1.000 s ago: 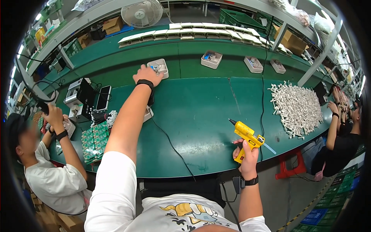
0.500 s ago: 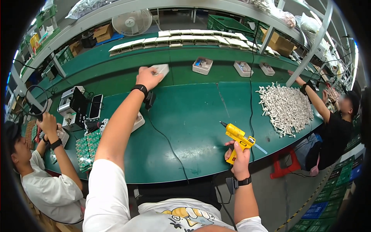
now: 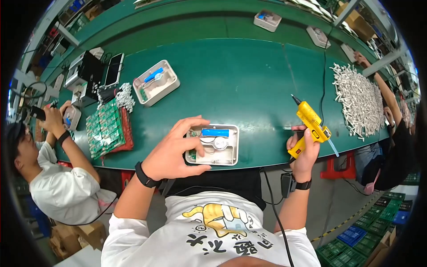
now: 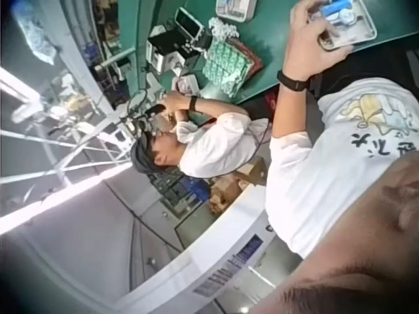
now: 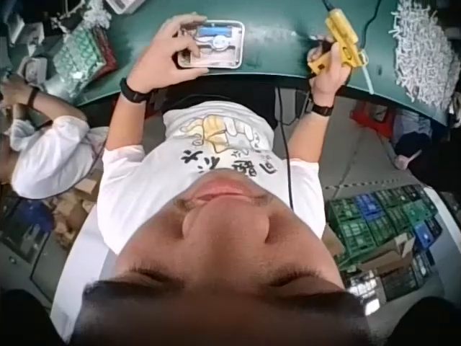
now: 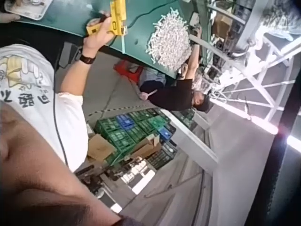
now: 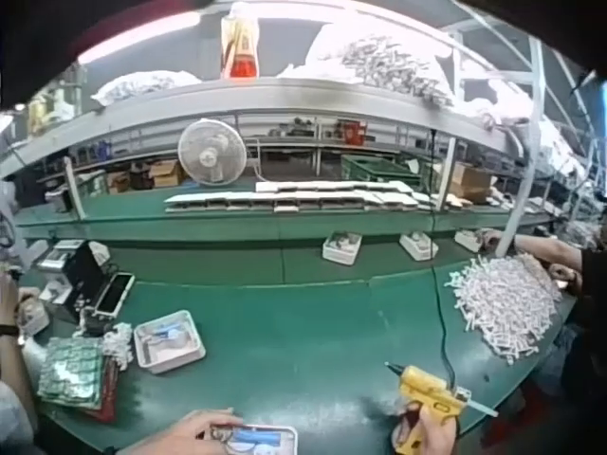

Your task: Applying hot glue to small electronic components on an assembly line.

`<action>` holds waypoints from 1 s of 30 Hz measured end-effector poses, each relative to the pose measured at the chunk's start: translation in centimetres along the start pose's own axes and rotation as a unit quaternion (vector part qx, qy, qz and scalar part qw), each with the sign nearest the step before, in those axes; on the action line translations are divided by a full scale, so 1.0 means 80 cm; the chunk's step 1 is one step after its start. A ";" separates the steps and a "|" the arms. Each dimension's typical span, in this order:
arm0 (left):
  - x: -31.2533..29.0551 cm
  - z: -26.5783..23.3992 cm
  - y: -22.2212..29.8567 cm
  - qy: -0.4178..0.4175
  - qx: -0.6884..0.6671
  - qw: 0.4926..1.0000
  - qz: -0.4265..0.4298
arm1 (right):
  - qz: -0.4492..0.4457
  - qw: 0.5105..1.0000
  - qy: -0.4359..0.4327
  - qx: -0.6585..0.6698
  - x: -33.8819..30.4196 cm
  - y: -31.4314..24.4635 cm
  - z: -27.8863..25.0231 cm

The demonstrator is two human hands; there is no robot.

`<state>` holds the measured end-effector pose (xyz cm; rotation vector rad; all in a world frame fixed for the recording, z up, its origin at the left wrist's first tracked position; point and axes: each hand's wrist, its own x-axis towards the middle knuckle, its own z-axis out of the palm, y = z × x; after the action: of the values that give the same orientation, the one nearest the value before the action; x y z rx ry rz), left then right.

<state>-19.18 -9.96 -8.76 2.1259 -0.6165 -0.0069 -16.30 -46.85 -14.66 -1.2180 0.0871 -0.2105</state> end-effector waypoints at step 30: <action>0.003 0.064 -0.024 0.358 -0.071 0.928 -0.079 | 0.027 0.863 -0.298 -0.407 -0.067 -0.056 0.152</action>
<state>-19.36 -13.10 -13.23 1.8476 -0.0072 0.5924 -19.88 -35.98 -6.51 -2.0738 -0.3692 0.3004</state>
